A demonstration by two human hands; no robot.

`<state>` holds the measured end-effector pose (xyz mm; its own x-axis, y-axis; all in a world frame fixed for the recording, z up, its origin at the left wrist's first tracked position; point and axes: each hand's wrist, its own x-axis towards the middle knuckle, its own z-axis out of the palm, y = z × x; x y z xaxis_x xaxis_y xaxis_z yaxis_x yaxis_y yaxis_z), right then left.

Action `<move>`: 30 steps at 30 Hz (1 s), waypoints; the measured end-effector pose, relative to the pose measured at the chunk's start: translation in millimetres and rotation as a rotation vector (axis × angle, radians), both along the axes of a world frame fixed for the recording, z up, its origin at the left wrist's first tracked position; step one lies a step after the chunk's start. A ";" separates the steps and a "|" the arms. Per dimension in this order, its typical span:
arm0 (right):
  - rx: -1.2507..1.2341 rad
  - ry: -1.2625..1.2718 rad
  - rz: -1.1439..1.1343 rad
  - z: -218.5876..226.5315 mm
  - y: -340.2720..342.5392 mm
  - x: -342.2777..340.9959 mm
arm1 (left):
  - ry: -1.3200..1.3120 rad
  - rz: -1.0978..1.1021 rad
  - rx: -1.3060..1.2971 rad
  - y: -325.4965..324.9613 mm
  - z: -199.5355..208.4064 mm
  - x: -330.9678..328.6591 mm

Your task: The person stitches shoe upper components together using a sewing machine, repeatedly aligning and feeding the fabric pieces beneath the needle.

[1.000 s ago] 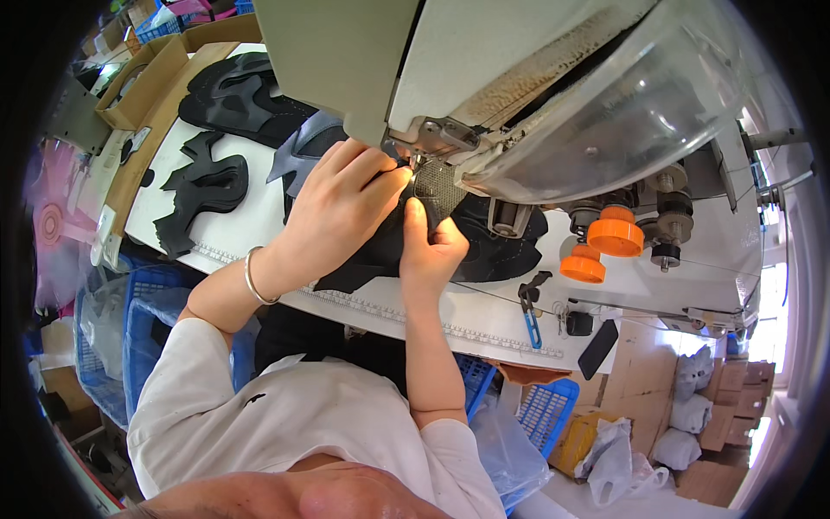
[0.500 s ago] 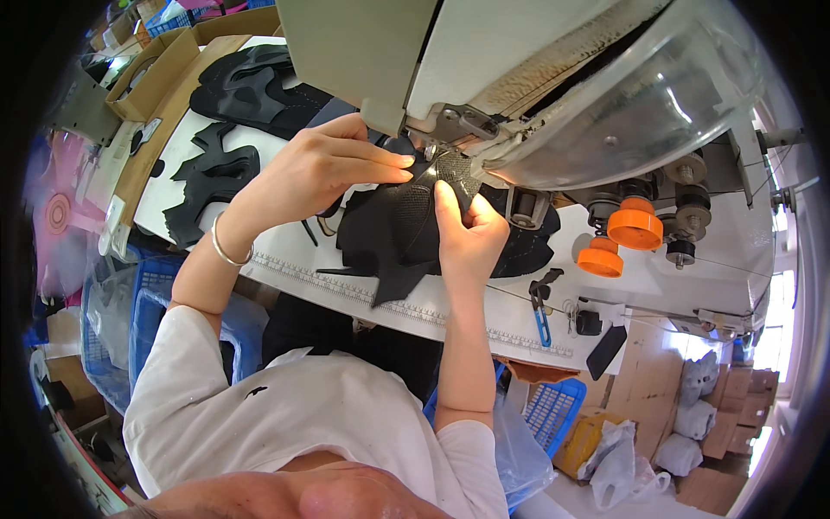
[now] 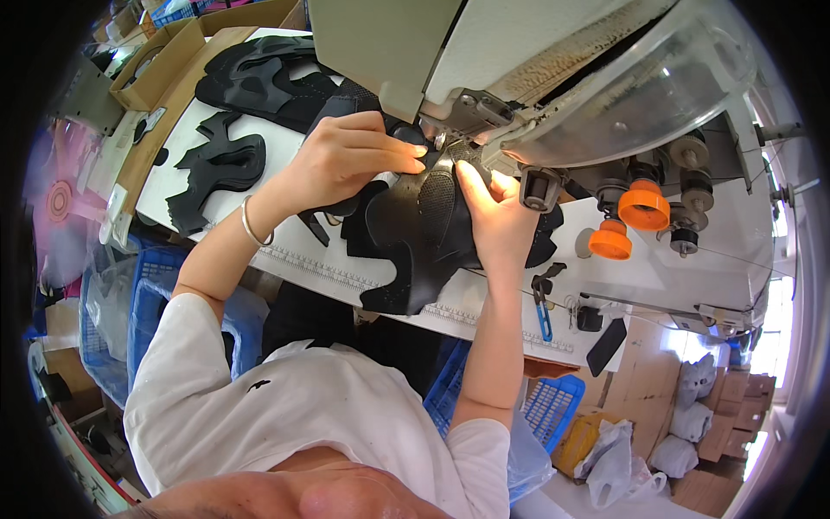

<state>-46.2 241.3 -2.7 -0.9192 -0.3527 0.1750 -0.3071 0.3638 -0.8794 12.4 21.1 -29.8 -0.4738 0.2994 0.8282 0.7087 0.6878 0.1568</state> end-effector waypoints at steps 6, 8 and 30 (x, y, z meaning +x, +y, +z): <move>0.128 0.016 -0.048 -15.7 9.7 -28.9 | 0.133 0.144 -0.134 12.2 -0.6 6.1; 0.037 0.054 -0.097 -29.1 13.1 -39.2 | 0.150 0.149 -0.149 14.6 0.6 7.3; -0.342 -0.090 0.076 -54.6 66.7 21.2 | -0.009 0.001 -0.043 25.4 -13.7 38.1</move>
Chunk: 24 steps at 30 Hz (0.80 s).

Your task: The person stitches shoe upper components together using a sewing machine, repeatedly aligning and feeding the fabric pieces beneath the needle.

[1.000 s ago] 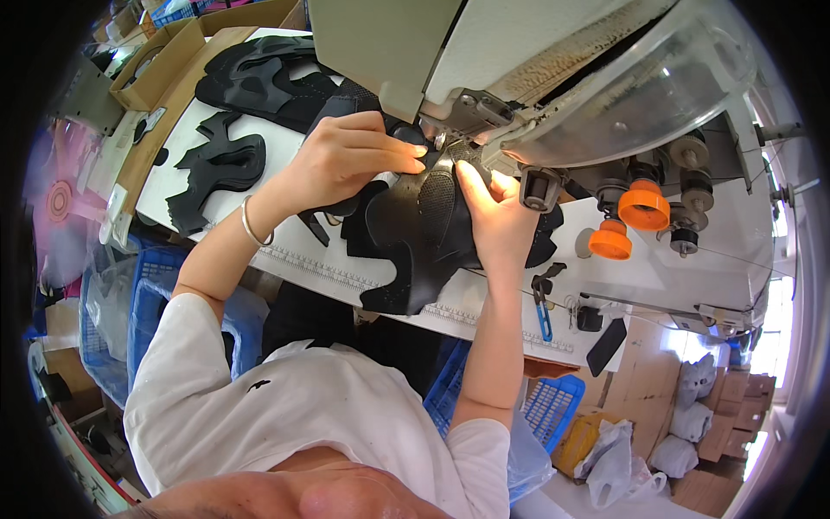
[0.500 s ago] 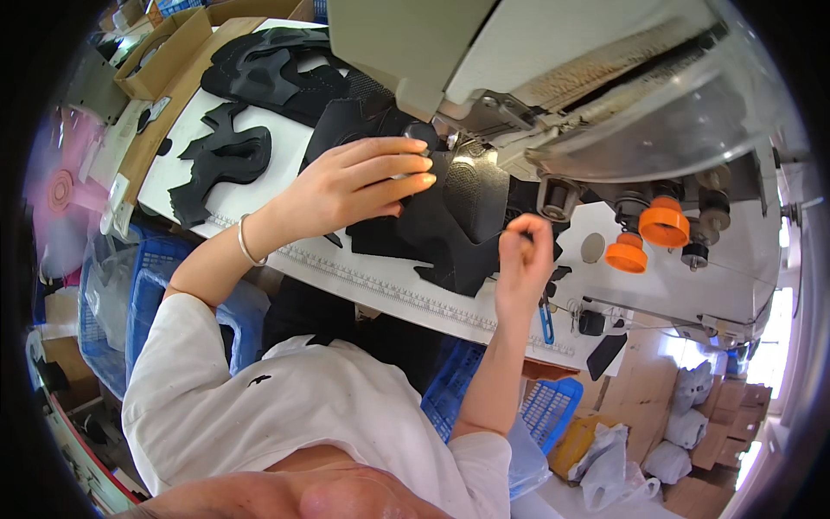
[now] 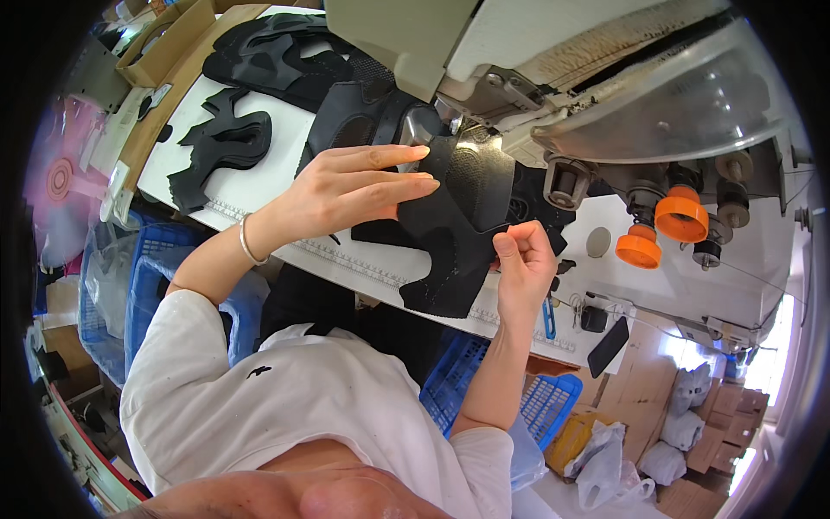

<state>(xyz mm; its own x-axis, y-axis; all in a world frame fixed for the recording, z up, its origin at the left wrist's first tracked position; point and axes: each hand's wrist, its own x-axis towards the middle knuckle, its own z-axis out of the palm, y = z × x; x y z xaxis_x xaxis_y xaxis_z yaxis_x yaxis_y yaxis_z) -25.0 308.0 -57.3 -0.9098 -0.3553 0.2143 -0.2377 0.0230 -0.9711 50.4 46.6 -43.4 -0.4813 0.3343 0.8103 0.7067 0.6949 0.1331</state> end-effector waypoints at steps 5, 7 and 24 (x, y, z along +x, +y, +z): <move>0.009 -0.052 0.042 0.4 0.7 -6.1 | 0.021 0.027 -0.048 2.3 3.5 -0.9; -0.006 -0.077 0.092 -1.2 -0.5 -5.6 | 0.135 0.061 -0.166 3.8 3.9 1.9; -0.404 -0.567 0.010 -0.6 -32.5 8.5 | 0.368 0.122 -0.213 14.8 -15.4 -5.0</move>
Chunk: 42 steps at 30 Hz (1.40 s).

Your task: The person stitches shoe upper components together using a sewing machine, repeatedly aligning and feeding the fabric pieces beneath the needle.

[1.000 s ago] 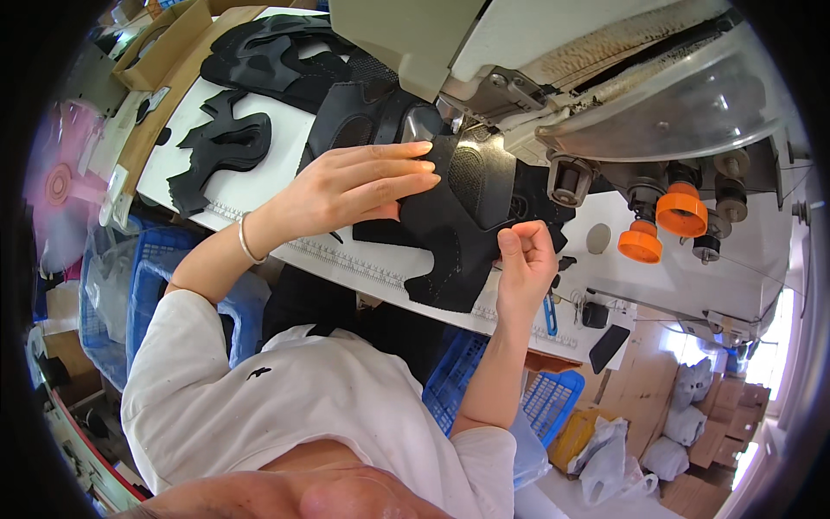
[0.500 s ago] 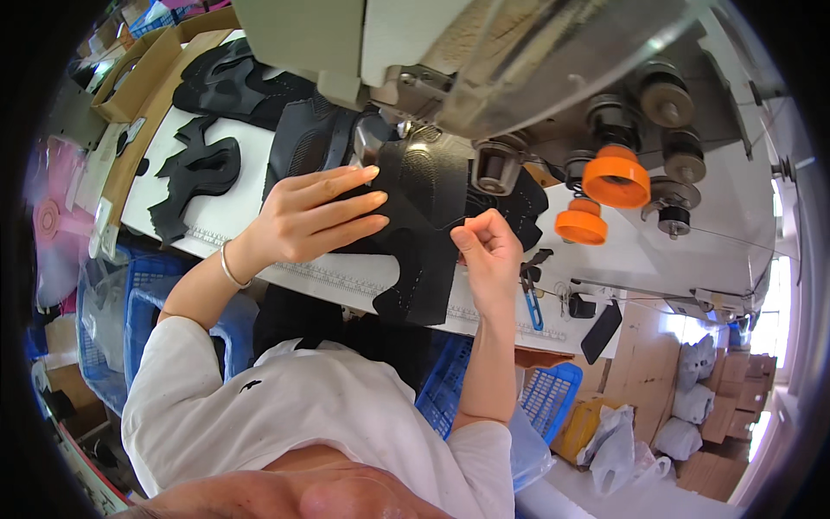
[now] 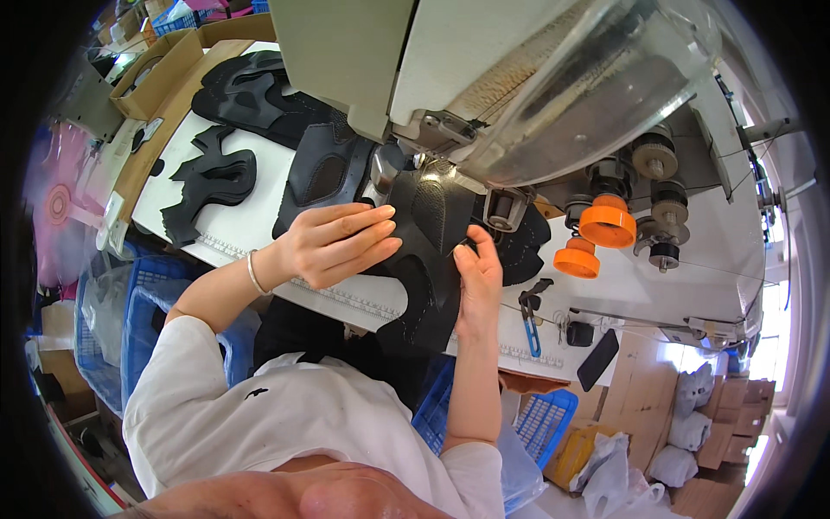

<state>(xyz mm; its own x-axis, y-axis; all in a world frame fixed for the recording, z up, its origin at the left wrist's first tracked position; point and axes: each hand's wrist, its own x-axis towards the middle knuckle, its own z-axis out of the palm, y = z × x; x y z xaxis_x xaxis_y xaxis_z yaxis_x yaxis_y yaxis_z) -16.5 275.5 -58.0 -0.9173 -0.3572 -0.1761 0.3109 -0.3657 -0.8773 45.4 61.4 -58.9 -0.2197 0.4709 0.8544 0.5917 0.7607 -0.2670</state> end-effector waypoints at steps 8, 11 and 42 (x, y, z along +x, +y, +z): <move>0.203 0.393 -0.062 -21.4 15.1 -1.2 | 0.073 -0.028 0.000 -4.8 -4.0 -5.8; 0.203 0.451 -0.138 -15.0 9.4 -0.1 | 0.099 -0.008 -0.031 -7.9 -0.7 -9.7; 0.196 0.480 -0.098 1.8 -13.5 -6.5 | 0.036 -0.078 -0.102 -44.5 28.2 -39.1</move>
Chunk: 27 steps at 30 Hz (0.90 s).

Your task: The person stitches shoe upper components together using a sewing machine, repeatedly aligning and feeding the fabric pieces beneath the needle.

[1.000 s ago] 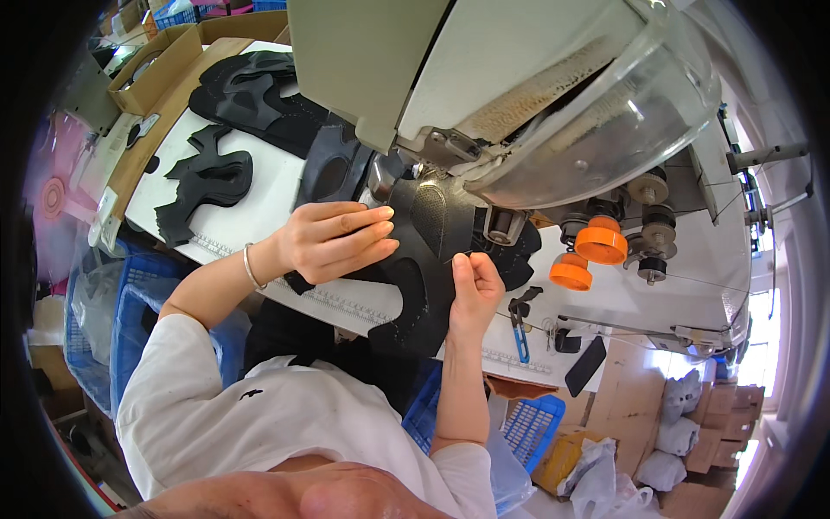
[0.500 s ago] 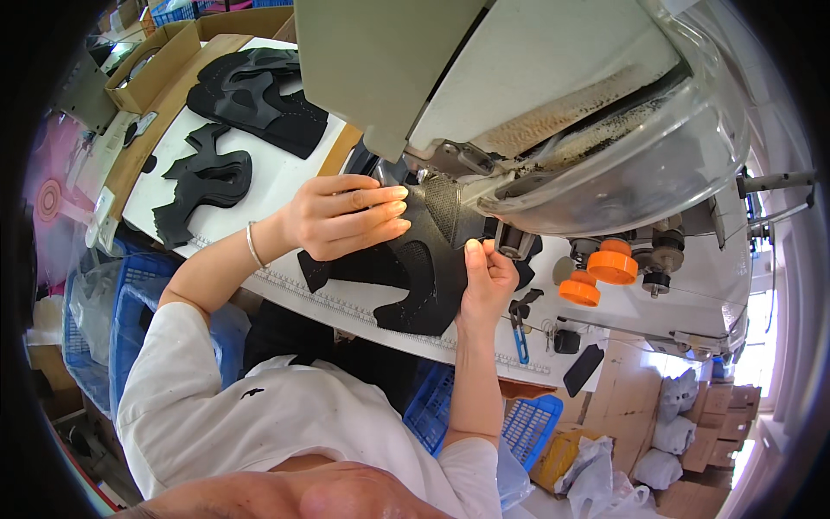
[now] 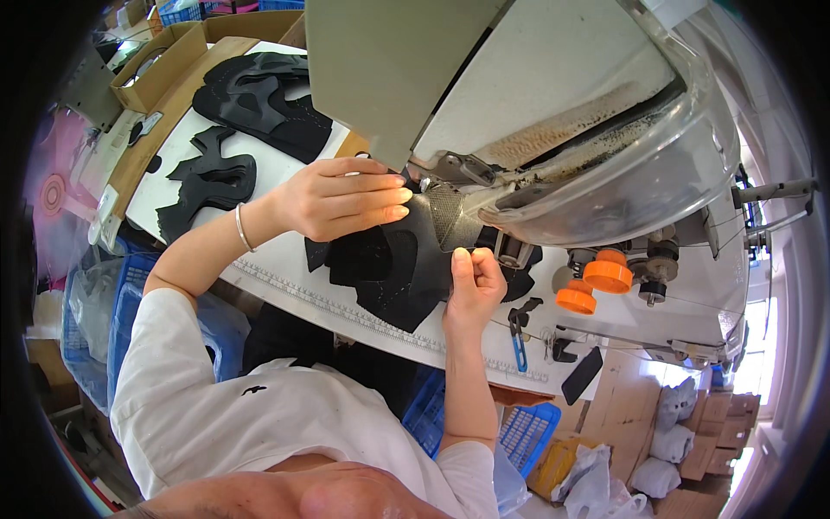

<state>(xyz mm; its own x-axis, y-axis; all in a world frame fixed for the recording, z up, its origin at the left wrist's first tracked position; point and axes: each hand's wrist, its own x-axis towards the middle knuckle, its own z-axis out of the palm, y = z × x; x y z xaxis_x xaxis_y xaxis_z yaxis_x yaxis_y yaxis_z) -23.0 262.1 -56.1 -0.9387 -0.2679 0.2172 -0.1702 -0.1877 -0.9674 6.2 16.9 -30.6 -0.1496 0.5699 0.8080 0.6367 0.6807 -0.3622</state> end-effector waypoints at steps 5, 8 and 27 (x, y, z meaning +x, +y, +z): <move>-0.085 0.062 0.028 -11.4 0.0 -2.1 | 0.078 0.140 -0.098 -0.4 2.7 3.8; -0.038 0.062 -0.028 -12.0 -11.5 6.1 | -0.001 0.181 -0.102 0.0 15.2 13.3; -0.218 0.064 -0.100 -12.3 -47.7 21.6 | -0.201 0.351 0.271 74.9 -30.4 51.6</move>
<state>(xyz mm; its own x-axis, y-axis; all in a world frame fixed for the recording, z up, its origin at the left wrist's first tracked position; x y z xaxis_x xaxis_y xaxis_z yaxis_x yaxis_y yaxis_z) -1.4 214.4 -68.4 -0.9406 -0.1150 0.3196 -0.2580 -0.3701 -0.8924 57.9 91.8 -61.0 -0.4635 0.2298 0.8558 0.3911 0.9197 -0.0352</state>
